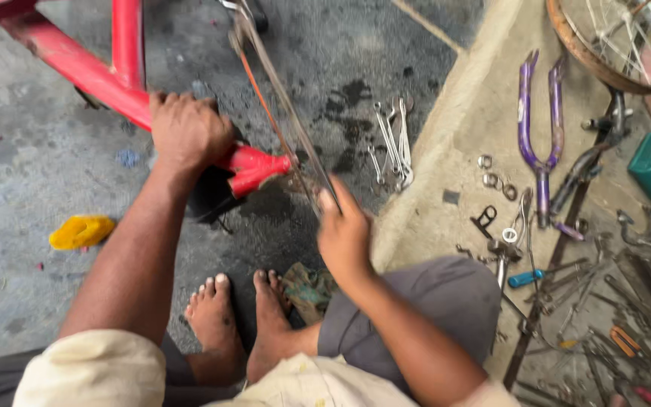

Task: The person saws a metal component on a bicycle frame using a hacksaw and periodically applies a lubricant or cleaning agent from a yellow container.

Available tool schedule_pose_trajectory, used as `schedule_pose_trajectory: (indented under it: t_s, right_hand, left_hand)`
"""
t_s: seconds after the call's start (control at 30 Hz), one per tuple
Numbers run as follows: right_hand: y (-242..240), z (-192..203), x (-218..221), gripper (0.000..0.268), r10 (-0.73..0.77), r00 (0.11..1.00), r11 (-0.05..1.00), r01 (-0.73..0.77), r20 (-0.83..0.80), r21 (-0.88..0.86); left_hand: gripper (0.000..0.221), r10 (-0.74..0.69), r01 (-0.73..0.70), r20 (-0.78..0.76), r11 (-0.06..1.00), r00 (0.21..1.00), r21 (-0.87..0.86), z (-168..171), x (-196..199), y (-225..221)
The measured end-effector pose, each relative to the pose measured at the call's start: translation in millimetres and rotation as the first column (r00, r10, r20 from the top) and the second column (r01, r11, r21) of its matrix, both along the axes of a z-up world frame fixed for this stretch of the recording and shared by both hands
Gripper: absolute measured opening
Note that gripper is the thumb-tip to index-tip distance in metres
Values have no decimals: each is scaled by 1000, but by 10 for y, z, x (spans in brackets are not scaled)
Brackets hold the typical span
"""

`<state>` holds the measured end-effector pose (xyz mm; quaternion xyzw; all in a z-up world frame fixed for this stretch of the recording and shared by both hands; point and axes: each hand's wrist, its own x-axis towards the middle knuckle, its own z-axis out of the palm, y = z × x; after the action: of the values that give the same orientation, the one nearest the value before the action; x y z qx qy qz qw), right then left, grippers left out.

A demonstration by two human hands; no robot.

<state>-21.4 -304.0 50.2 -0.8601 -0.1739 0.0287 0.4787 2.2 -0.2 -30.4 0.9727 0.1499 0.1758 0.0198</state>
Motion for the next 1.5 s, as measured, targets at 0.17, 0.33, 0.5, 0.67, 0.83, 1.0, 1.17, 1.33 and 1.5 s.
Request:
schedule_pose_trajectory:
  t_s: [0.17,0.33,0.5,0.67,0.83,1.0,1.17,1.33,1.5]
  right_hand:
    - [-848,472,-698,31,-20,1000,990,19,-6,-140]
    - [177,425,0,32,-69,993,992,58,-92,-114]
    - [363,32,221,32,3,998,999,0,70,-48]
    - [-880,351,-740,34,-41,995,995,32,-94,-98]
    - [-321,628,-378,32,49,993,989,-34,107,-144]
    - [441,-4,248,31,52,994,998,-49,98,-36]
    - [-693,75,-513,36,-65,986,997,58,-154,-49]
    - [-761,483,-621,35,-71,995,990,61,-73,-128]
    - [331,100,242,30,-53,998,995,50,-34,-84]
  left_hand:
    - [31,-19,19,21,1000,1000,1,-49,-84,-27]
    - [38,15,-24,-125,997,992,-71,77,-89,-30]
    - [40,33,-46,-102,990,994,-130,251,-50,-52]
    - [36,27,-53,-223,993,974,-108,170,-48,-134]
    - [35,36,-64,-233,991,972,-114,261,-83,-101]
    - [34,37,-60,-210,993,977,-105,371,-67,-104]
    - [34,39,-56,-168,993,985,-101,255,-43,-33]
    - [34,10,-17,-111,997,994,-71,157,-71,-155]
    - [35,5,-22,-252,998,968,-63,330,-57,-81]
